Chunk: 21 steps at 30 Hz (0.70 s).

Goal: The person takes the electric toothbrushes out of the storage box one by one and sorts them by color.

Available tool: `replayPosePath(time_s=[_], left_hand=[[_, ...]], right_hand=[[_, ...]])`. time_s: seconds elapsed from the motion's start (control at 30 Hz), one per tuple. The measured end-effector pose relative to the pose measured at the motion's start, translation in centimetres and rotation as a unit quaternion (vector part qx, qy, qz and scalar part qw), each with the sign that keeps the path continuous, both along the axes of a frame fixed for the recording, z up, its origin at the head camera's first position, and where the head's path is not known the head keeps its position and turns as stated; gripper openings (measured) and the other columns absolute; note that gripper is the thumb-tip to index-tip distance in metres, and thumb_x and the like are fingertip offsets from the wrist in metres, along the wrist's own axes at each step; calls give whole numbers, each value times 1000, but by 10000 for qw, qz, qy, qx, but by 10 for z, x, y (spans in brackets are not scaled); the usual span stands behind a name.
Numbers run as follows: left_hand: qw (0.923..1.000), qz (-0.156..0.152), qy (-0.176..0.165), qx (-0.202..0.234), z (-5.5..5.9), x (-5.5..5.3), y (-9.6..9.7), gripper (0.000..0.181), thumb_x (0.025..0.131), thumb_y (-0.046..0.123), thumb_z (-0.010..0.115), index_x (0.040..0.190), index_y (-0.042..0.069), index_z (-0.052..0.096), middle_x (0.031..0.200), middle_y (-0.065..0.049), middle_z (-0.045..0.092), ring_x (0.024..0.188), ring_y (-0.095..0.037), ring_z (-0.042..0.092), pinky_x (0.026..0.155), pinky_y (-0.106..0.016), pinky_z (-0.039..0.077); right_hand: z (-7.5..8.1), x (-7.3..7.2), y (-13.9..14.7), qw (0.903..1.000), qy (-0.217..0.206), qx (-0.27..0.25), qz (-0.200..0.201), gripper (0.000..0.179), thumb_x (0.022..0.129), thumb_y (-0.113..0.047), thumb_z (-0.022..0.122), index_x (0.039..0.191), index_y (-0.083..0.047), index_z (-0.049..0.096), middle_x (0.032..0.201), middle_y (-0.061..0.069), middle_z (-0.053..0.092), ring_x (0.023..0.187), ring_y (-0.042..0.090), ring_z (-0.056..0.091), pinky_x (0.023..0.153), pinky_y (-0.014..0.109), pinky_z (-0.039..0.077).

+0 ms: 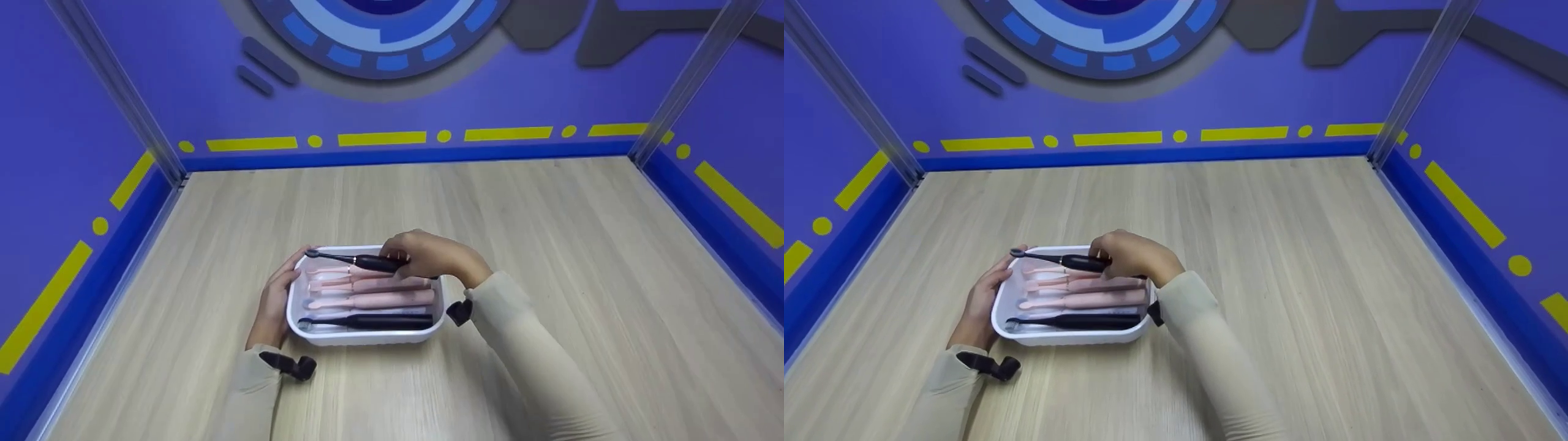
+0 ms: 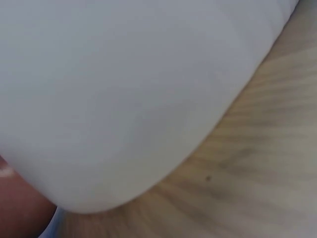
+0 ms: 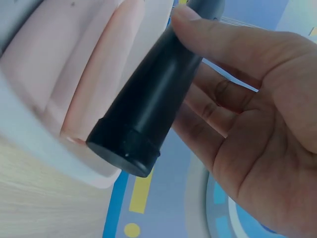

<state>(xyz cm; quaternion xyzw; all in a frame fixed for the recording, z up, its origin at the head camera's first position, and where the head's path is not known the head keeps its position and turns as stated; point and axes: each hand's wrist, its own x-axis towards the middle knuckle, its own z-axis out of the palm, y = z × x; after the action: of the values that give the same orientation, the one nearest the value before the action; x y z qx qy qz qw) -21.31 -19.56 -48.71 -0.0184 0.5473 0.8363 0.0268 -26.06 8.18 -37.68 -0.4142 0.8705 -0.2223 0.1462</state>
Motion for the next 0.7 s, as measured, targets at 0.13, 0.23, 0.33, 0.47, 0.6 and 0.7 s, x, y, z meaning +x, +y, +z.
replayPosePath(time_s=[0.13, 0.23, 0.33, 0.47, 0.6, 0.7], left_hand=[[9997, 132, -108, -175, -1, 1, 0, 53, 96, 2, 24, 148, 2, 33, 158, -6, 27, 148, -16, 18, 122, -29, 10], [9998, 149, -37, -144, 0, -1, 1, 53, 96, 2, 25, 148, 1, 34, 157, -7, 29, 148, -16, 19, 122, -29, 11], [9999, 84, 53, -93, 1, -2, 1, 53, 96, 1, 24, 148, 0, 33, 157, -8, 29, 147, -17, 20, 122, -30, 11], [10000, 29, 32, -64, 1, -2, 0, 53, 96, 2, 23, 148, 0, 31, 158, -9, 29, 147, -17, 21, 122, -30, 12], [10000, -13, 12, -17, 0, 0, -1, 53, 97, 2, 22, 149, 0, 30, 158, -10, 28, 147, -18, 21, 122, -31, 13], [10000, -12, -5, -20, -1, 1, -1, 52, 97, 2, 22, 149, 0, 31, 157, -10, 29, 147, -18, 22, 122, -31, 13]], right_hand=[[0, -1, 6, 9998, 84, -203, 25, 33, 82, -2, 69, 115, -1, 65, 104, 10, 68, 94, 20, 61, 86, 37, 52], [2, -2, 10, 9992, 89, -375, -53, 34, 82, 0, 66, 116, -1, 65, 105, 12, 67, 96, 23, 62, 88, 38, 52], [4, -3, 13, 9983, 97, -542, -194, 34, 82, 0, 65, 116, -2, 65, 105, 12, 67, 96, 24, 62, 88, 38, 53], [4, -2, 16, 9959, 102, -775, -459, 34, 82, -2, 67, 116, -2, 65, 105, 11, 68, 93, 22, 63, 85, 37, 54], [1, -1, 19, 9922, -31, -1006, -729, 33, 82, -4, 68, 115, -3, 66, 103, 9, 69, 92, 21, 63, 86, 37, 53], [-2, -2, 24, 9888, -36, -1207, -871, 33, 82, -5, 69, 115, -3, 66, 102, 9, 69, 93, 21, 63, 87, 39, 53]])
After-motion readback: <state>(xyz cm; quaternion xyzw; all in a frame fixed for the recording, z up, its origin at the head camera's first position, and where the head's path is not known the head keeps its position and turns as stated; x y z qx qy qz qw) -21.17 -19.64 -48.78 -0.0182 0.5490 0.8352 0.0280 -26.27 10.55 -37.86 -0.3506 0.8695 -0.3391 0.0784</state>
